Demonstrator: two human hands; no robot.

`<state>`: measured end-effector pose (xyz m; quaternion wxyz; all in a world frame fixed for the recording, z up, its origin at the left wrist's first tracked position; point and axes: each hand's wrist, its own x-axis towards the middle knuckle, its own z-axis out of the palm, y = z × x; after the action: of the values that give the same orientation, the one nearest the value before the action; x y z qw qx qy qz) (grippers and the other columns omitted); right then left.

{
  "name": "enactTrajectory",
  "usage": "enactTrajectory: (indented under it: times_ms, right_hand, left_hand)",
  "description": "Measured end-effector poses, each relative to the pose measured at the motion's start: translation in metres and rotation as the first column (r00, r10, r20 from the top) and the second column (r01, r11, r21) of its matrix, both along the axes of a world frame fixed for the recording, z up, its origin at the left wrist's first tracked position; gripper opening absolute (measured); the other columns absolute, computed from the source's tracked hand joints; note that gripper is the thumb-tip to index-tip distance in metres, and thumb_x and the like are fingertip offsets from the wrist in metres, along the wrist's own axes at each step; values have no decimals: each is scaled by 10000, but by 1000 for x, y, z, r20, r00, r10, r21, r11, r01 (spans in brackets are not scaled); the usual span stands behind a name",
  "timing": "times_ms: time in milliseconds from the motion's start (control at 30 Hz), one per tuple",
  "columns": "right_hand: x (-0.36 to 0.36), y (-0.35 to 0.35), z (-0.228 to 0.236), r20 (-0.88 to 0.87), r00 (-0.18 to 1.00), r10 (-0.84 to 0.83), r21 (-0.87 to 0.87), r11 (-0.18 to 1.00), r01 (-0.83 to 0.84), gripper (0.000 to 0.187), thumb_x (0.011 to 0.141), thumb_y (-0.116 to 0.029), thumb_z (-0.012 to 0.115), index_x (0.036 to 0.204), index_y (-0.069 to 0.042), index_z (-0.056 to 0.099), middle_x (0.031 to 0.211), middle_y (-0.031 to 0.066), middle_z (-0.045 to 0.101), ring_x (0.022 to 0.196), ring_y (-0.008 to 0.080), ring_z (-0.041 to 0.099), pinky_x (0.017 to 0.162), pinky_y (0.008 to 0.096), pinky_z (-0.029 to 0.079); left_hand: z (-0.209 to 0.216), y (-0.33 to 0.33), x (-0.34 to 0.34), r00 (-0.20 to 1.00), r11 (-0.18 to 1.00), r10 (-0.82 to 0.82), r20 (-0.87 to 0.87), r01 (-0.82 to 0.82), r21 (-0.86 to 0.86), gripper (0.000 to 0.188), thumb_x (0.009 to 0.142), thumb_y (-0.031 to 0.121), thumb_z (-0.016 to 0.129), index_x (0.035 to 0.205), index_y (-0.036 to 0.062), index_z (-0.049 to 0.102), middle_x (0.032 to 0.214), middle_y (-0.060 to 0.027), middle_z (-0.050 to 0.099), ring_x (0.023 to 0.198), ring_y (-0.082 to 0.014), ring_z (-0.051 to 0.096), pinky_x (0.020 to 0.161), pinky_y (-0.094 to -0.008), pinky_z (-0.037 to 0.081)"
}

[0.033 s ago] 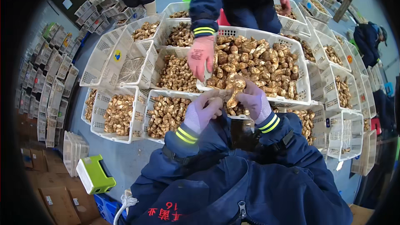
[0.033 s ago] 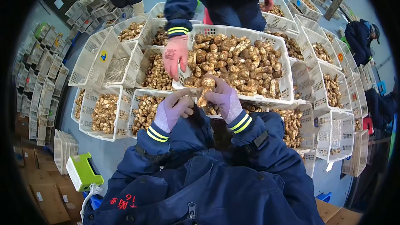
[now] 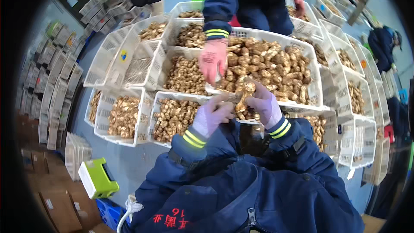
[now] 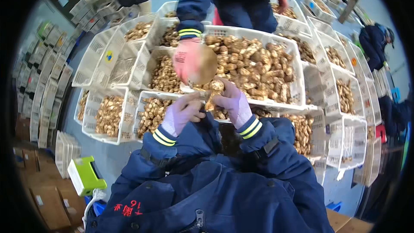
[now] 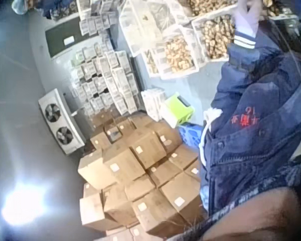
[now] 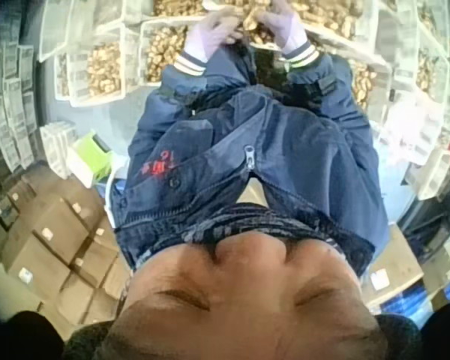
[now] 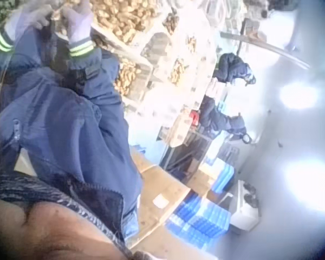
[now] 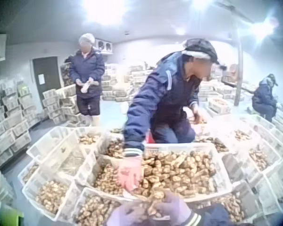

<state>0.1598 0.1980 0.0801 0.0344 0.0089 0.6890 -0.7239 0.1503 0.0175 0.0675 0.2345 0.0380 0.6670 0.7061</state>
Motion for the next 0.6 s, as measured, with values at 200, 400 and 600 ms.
enactTrajectory:
  times_ms: [200, 400, 600]
  right_hand:
    - [17, -25, 6, -7, 992, 123, -161, 979, -122, 508, 813, 54, 530, 1299, 11, 385, 980, 112, 573, 847, 173, 601, 718, 281, 511]
    - [12, -37, -12, -64, 978, 199, -80, 976, -204, 568, 751, 1, 553, 1293, 39, 387, 1095, 126, 536, 898, 150, 550, 748, 247, 468]
    - [-1, -28, -18, -131, 972, 197, 302, 941, -150, 649, 779, -92, 600, 1353, 13, 319, 1287, 186, 467, 1168, 222, 464, 926, 316, 410]
  left_hand:
    - [-11, -3, 7, 971, 922, -232, 50, 204, 328, 264, 874, 165, 544, 1054, -27, 546, 844, -43, 598, 739, -90, 548, 629, -207, 418]
    - [-28, -14, 18, 967, 928, -159, 197, 78, 365, 233, 847, 134, 540, 1025, -16, 539, 828, -42, 597, 698, -99, 556, 599, -200, 422]
    - [-37, -47, 10, 937, 943, -171, 305, 66, 326, 245, 875, 233, 527, 1006, 29, 564, 768, -61, 595, 607, -111, 544, 541, -224, 423]
